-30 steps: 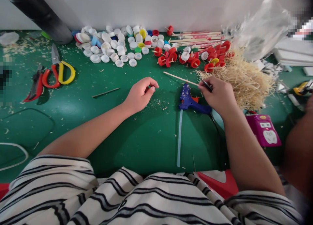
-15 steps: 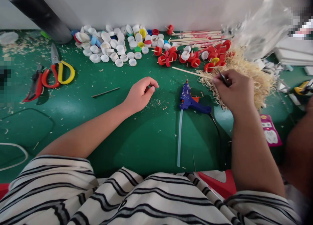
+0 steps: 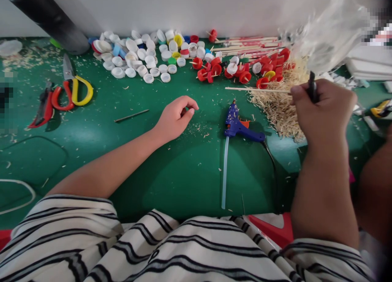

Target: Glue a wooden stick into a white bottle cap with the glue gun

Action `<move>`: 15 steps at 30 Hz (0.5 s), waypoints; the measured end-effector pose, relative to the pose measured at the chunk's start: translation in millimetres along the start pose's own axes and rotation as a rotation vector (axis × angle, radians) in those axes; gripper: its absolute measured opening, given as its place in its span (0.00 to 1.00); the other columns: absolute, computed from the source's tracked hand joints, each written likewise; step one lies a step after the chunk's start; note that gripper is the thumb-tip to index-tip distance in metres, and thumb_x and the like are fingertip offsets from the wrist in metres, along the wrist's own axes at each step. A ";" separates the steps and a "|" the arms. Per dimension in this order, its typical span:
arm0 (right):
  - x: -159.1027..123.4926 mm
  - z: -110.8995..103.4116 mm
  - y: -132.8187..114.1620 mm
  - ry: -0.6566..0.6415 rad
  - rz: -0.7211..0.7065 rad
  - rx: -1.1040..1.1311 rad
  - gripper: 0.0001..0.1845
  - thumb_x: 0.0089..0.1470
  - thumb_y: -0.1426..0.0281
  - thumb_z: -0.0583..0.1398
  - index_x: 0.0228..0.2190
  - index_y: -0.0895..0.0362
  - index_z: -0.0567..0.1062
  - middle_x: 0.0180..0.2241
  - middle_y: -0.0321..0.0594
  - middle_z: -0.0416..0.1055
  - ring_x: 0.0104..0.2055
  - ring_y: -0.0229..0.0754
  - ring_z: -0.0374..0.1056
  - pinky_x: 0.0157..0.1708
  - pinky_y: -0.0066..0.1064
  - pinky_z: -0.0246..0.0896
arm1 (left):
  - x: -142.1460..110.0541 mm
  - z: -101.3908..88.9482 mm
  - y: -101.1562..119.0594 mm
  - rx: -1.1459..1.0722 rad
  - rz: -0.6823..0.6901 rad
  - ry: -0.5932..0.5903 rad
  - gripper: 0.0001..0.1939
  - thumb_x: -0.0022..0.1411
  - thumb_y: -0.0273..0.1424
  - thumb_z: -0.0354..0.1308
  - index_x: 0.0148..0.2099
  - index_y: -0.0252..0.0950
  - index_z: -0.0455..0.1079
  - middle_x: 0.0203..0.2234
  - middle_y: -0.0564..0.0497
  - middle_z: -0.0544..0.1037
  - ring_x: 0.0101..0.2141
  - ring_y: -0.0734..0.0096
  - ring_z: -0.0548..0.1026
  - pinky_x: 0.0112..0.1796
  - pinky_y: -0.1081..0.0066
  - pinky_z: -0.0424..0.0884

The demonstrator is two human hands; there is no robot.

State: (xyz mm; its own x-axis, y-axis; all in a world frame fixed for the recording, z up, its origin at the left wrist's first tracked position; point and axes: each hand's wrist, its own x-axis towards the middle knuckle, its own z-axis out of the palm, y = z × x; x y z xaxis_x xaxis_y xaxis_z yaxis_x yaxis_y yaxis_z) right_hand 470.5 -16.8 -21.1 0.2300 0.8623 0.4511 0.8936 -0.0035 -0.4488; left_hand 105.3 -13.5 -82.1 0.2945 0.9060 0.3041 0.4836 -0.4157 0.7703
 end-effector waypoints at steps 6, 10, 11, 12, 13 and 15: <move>1.4 -4.5 10.5 0.048 -0.068 0.015 0.08 0.55 0.66 0.70 0.36 0.58 0.86 0.23 0.32 0.68 0.27 0.35 0.59 0.30 0.32 0.53 | 0.0 0.3 -0.1 0.014 0.007 0.003 0.04 0.71 0.30 0.58 0.45 0.39 0.75 0.39 0.51 0.82 0.26 0.76 0.68 0.33 0.70 0.69; -0.6 -8.2 11.9 0.020 -0.124 0.075 0.09 0.55 0.68 0.71 0.38 0.58 0.88 0.24 0.33 0.70 0.26 0.33 0.58 0.30 0.31 0.55 | -0.2 0.4 -1.0 0.016 0.015 0.004 0.04 0.71 0.30 0.59 0.45 0.39 0.74 0.39 0.51 0.82 0.25 0.76 0.68 0.32 0.71 0.69; -1.2 -9.6 11.9 0.012 -0.131 0.081 0.10 0.55 0.69 0.71 0.39 0.58 0.88 0.25 0.34 0.71 0.26 0.32 0.58 0.29 0.31 0.55 | -0.2 0.4 -1.0 0.016 0.016 0.004 0.04 0.71 0.30 0.59 0.45 0.39 0.74 0.39 0.51 0.82 0.25 0.76 0.68 0.32 0.71 0.69; -1.7 -11.3 11.8 0.004 -0.135 0.076 0.10 0.56 0.68 0.72 0.40 0.59 0.89 0.25 0.35 0.72 0.26 0.32 0.58 0.29 0.31 0.55 | -0.2 0.5 -0.9 0.016 0.018 0.006 0.04 0.71 0.29 0.59 0.45 0.39 0.75 0.39 0.51 0.82 0.25 0.77 0.68 0.32 0.71 0.69; -2.2 -13.2 11.6 -0.002 -0.138 0.062 0.11 0.56 0.68 0.72 0.41 0.59 0.89 0.26 0.36 0.73 0.27 0.32 0.59 0.29 0.31 0.55 | -0.3 0.5 -0.7 0.017 0.019 0.008 0.04 0.70 0.28 0.58 0.45 0.39 0.75 0.39 0.51 0.82 0.25 0.77 0.68 0.32 0.71 0.69; -2.8 -16.9 10.8 -0.013 -0.143 0.018 0.12 0.58 0.66 0.72 0.42 0.60 0.89 0.26 0.37 0.73 0.27 0.32 0.59 0.29 0.32 0.55 | -0.3 0.4 -0.2 0.017 0.021 0.014 0.05 0.69 0.27 0.58 0.45 0.39 0.75 0.38 0.51 0.81 0.25 0.77 0.68 0.31 0.71 0.69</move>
State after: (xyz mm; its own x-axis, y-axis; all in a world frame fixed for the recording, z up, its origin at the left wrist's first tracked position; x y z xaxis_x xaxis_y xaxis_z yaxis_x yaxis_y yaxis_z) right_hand 486.0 -27.8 -14.2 0.0961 0.8597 0.5016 0.9099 0.1285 -0.3945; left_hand 105.5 -13.7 -82.5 0.2937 0.8979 0.3280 0.4914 -0.4361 0.7539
